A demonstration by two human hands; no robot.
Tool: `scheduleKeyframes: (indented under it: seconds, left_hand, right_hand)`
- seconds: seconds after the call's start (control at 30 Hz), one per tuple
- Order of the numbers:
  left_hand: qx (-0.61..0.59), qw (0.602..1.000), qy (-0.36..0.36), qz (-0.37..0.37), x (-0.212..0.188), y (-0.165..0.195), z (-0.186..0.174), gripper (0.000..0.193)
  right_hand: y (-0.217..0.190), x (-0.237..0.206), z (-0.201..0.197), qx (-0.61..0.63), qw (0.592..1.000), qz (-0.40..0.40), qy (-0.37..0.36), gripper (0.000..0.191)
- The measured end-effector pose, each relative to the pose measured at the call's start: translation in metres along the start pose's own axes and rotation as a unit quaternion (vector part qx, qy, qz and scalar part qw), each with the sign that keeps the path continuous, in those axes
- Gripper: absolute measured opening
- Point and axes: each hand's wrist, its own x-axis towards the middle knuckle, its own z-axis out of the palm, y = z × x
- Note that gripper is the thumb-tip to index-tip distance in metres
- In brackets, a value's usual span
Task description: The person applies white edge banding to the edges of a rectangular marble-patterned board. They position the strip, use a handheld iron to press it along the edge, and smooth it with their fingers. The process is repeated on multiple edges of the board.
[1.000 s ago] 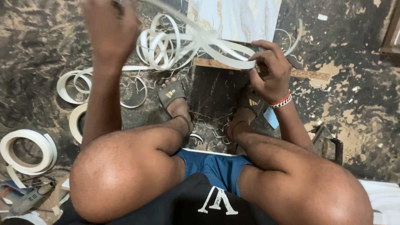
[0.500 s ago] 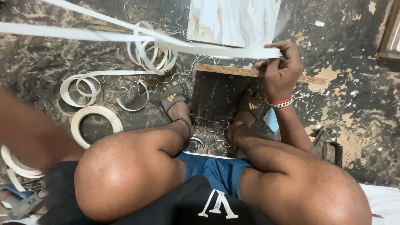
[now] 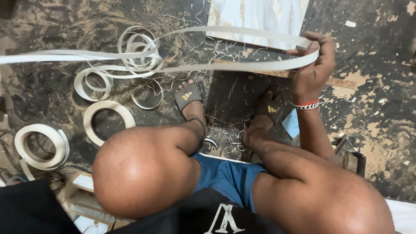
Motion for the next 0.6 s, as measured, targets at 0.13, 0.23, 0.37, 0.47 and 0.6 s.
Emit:
scheduleKeyframes:
  seconds: [0.13, 0.23, 0.37, 0.47, 0.6]
  left_hand:
    - [0.194, 0.97, -0.137, 0.052, -0.007, 0.047, -0.007, 0.05]
    - [0.144, 0.941, -0.284, 0.114, -0.034, 0.109, 0.014, 0.058]
    - [-0.053, 0.836, -0.443, 0.32, -0.135, 0.164, 0.127, 0.077]
    - [-0.054, 0.803, -0.455, 0.381, -0.16, 0.151, 0.182, 0.075]
    - [-0.078, 0.829, -0.506, 0.226, -0.12, 0.091, 0.2, 0.05]
  right_hand:
    - [0.003, -0.001, -0.002, -0.046, 0.996, -0.07, -0.039, 0.04]
    - [0.011, -0.001, -0.002, -0.027, 0.994, -0.09, -0.054, 0.056]
    - [0.018, -0.001, -0.001, 0.027, 0.996, -0.061, -0.064, 0.08]
    - [0.015, -0.001, -0.004, -0.027, 0.992, -0.079, -0.09, 0.099]
    - [0.004, -0.006, -0.007, 0.005, 0.996, -0.042, -0.081, 0.102]
